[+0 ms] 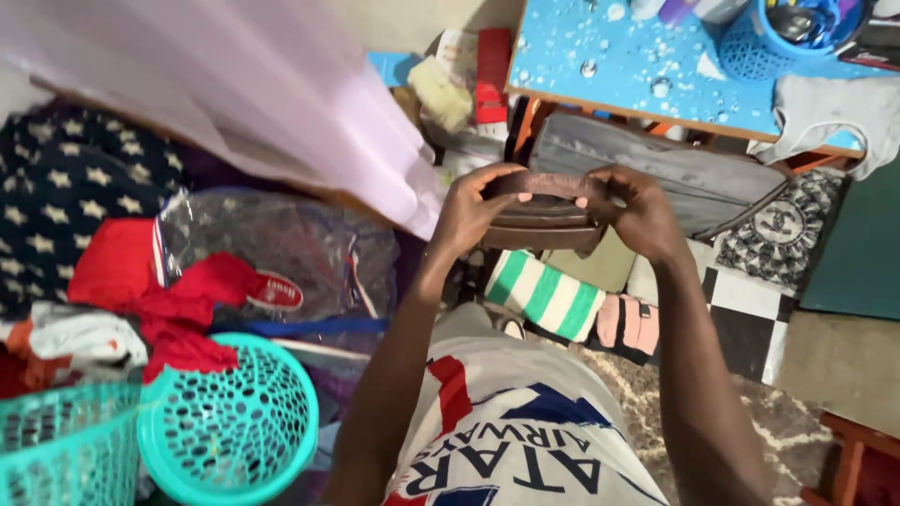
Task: The person folds a pink and black tote bag on the floor, then picks up a brown leather bag, adjusts its strap, and hangs it on a wall hook. The actions occur in a cluttered room with a laptop, fan, and various items visible.
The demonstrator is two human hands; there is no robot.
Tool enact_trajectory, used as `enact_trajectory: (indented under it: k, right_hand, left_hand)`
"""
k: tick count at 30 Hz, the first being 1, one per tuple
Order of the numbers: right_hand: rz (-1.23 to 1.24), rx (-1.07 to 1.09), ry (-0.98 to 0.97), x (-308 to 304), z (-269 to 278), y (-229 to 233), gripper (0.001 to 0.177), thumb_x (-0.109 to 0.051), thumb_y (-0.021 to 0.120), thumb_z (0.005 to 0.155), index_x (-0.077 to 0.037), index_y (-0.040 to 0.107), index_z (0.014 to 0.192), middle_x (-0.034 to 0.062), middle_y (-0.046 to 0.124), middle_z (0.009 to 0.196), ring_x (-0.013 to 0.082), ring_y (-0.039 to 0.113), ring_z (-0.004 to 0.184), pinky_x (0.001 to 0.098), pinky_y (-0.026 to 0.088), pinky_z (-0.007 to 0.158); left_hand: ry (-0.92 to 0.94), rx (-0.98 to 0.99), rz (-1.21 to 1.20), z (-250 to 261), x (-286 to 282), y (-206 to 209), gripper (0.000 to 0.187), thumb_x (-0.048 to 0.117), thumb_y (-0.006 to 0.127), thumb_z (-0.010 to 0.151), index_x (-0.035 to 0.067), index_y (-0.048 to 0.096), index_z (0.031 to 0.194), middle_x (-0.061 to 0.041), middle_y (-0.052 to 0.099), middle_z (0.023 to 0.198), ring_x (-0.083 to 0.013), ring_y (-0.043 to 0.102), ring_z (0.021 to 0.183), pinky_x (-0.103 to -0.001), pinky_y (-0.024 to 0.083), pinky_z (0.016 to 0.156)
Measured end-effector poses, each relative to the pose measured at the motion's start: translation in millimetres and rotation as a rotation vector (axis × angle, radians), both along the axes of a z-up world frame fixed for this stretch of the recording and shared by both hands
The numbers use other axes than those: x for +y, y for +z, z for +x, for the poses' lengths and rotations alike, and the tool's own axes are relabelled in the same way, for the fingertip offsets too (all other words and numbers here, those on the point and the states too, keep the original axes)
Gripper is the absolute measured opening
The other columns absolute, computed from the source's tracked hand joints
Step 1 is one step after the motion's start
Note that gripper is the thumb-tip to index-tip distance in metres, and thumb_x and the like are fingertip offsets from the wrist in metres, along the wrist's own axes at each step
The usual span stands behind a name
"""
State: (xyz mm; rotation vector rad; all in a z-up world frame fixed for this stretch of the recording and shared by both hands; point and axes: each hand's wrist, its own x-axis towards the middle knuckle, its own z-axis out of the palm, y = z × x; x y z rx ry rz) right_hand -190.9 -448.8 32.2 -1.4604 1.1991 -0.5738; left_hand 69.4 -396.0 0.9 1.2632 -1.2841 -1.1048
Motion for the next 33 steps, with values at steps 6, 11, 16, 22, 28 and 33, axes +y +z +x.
enact_trajectory:
  k: [6,11,16,22,28,33]
  right_hand:
    - [-0.071,-0.071,-0.047,-34,32,-1,0.031,0.003,0.068,0.092,-0.002,0.062,0.122,0.0073,0.067,0.097,0.0164,0.068,0.087,0.0324,0.058,0.073]
    - [-0.280,-0.060,-0.013,-51,48,0,0.031,0.001,0.076,0.092,0.001,0.064,0.121,0.0071,0.064,0.096,0.0151,0.061,0.087,0.0309,0.055,0.076]
    - [-0.254,-0.186,-0.047,-65,62,15,0.029,-0.002,0.076,0.096,0.000,0.062,0.121,0.0049,0.064,0.093,0.0104,0.062,0.082,0.0269,0.053,0.068]
    - [-0.181,-0.403,-0.114,-95,86,29,0.020,0.001,0.069,0.100,0.002,0.061,0.118,0.0064,0.069,0.088,0.0127,0.065,0.068,0.0276,0.052,0.060]
    - [-0.182,-0.498,-0.203,-159,115,31,0.017,0.004,0.070,0.097,0.003,0.064,0.114,0.0055,0.068,0.087,0.0124,0.063,0.064,0.0286,0.052,0.054]
    - [-0.225,-0.500,-0.271,-226,150,16,0.022,0.005,0.075,0.095,0.001,0.067,0.115,0.0027,0.069,0.091,0.0090,0.063,0.072,0.0260,0.052,0.059]
  left_hand:
    - [0.007,-0.076,-0.053,23,-39,15,0.039,0.008,0.083,0.088,0.001,0.071,0.124,-0.009,0.074,0.123,-0.0160,0.068,0.115,-0.032,0.053,0.102]
    - [0.020,-0.005,-0.101,37,-60,17,0.038,0.004,0.078,0.088,0.003,0.071,0.126,-0.007,0.074,0.123,-0.0160,0.069,0.115,-0.032,0.054,0.104]
    - [0.064,0.059,-0.184,46,-90,30,0.037,0.001,0.078,0.088,0.004,0.071,0.124,-0.008,0.074,0.123,-0.0155,0.068,0.116,-0.031,0.052,0.106]
    - [0.119,-0.073,-0.248,55,-139,59,0.032,0.002,0.083,0.087,0.004,0.074,0.118,-0.006,0.077,0.113,-0.0149,0.072,0.105,-0.030,0.057,0.098]
    - [0.128,-0.020,-0.277,76,-211,77,0.032,0.002,0.084,0.083,0.003,0.074,0.114,-0.007,0.077,0.114,-0.0144,0.072,0.107,-0.031,0.057,0.099]
    - [0.114,0.067,-0.219,109,-281,68,0.026,0.000,0.083,0.087,0.003,0.076,0.112,-0.006,0.078,0.108,-0.0147,0.072,0.103,-0.030,0.057,0.095]
